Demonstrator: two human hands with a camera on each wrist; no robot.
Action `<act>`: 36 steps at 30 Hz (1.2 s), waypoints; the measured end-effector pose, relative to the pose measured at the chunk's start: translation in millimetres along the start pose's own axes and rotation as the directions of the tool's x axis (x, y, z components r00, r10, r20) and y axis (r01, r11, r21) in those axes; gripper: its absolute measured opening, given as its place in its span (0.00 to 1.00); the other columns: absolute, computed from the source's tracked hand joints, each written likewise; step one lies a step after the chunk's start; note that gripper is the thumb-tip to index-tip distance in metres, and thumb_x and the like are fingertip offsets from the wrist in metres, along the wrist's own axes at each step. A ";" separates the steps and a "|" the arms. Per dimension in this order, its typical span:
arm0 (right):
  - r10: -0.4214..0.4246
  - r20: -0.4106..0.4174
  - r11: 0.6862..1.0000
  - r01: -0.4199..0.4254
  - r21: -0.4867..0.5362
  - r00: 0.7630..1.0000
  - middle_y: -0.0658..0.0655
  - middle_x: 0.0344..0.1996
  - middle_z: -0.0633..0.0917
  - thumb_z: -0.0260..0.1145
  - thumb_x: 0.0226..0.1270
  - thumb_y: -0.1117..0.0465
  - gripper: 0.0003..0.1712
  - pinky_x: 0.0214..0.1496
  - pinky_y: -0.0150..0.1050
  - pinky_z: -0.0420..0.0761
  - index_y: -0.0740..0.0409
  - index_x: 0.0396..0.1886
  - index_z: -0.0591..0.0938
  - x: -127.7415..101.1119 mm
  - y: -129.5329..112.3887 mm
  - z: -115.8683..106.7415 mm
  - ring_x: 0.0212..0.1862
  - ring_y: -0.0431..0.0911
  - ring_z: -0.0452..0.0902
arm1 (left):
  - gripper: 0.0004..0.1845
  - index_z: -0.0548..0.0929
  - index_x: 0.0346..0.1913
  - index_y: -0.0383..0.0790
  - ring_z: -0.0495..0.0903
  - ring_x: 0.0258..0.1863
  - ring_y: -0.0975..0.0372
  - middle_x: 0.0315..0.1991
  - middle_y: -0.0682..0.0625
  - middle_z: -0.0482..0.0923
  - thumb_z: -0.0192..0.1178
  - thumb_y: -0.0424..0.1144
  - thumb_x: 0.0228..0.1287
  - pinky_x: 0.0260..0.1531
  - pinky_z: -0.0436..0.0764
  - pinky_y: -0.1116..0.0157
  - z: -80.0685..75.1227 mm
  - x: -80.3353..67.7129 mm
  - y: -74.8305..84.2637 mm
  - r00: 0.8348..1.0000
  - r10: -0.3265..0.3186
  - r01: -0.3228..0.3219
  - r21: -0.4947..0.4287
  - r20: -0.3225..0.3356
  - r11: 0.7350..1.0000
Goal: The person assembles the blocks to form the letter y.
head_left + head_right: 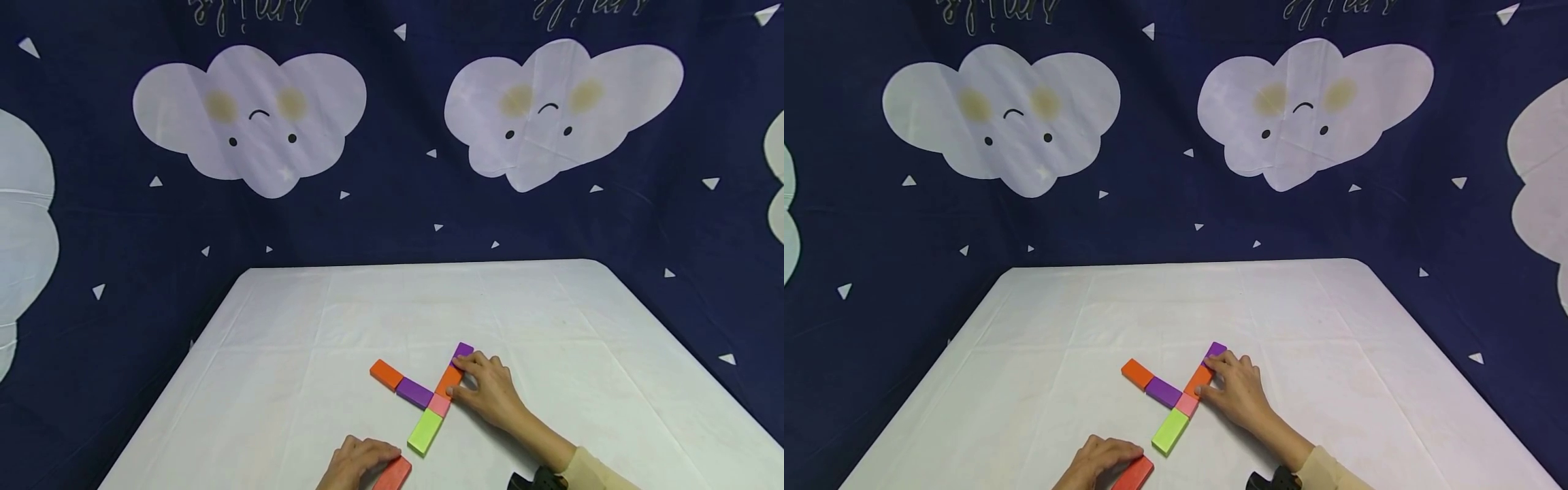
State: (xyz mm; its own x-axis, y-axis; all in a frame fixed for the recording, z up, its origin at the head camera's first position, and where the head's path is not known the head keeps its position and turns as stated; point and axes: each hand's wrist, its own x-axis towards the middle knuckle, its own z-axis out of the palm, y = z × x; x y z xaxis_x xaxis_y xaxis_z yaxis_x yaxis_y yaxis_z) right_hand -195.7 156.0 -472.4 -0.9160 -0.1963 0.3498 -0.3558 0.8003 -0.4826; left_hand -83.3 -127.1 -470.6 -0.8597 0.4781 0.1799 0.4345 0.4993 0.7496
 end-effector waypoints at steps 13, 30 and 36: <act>-0.019 -0.021 1.000 0.019 -0.008 1.000 0.48 0.43 0.82 0.76 0.43 0.48 0.30 0.39 0.36 0.61 0.53 0.49 0.84 -0.1 1.5 0.8 0.36 0.40 0.65 | 0.27 0.81 0.53 0.52 0.61 0.39 0.77 0.50 0.55 0.82 0.70 0.53 0.47 0.32 0.57 0.70 -2.5 5.4 0.6 1.000 0.015 -0.016 0.048 0.022 0.999; -0.031 -0.024 1.000 0.030 -0.007 0.999 0.49 0.43 0.82 0.76 0.43 0.48 0.30 0.39 0.36 0.61 0.53 0.49 0.84 0.7 3.3 2.1 0.36 0.40 0.65 | 0.26 0.81 0.55 0.50 0.61 0.39 0.75 0.53 0.53 0.81 0.65 0.55 0.53 0.32 0.56 0.70 -0.1 16.6 4.0 0.992 -0.080 0.076 0.041 0.093 0.996; -0.025 -0.020 1.000 0.025 -0.006 0.999 0.48 0.43 0.82 0.76 0.43 0.48 0.30 0.40 0.37 0.62 0.53 0.49 0.84 0.0 2.5 1.9 0.37 0.40 0.66 | 0.26 0.81 0.55 0.50 0.61 0.39 0.75 0.53 0.52 0.81 0.65 0.54 0.53 0.32 0.56 0.70 0.9 17.2 3.8 0.992 -0.087 0.085 0.032 0.089 0.996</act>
State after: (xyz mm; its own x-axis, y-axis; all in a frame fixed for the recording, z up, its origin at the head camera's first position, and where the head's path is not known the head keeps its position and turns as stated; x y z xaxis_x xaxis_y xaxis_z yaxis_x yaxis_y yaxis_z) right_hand -197.0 156.8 -475.1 -0.9028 -0.2049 0.3780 -0.3776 0.7984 -0.4690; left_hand -96.2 -116.3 -465.2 -0.8668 0.4955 0.0562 0.3686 0.5609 0.7413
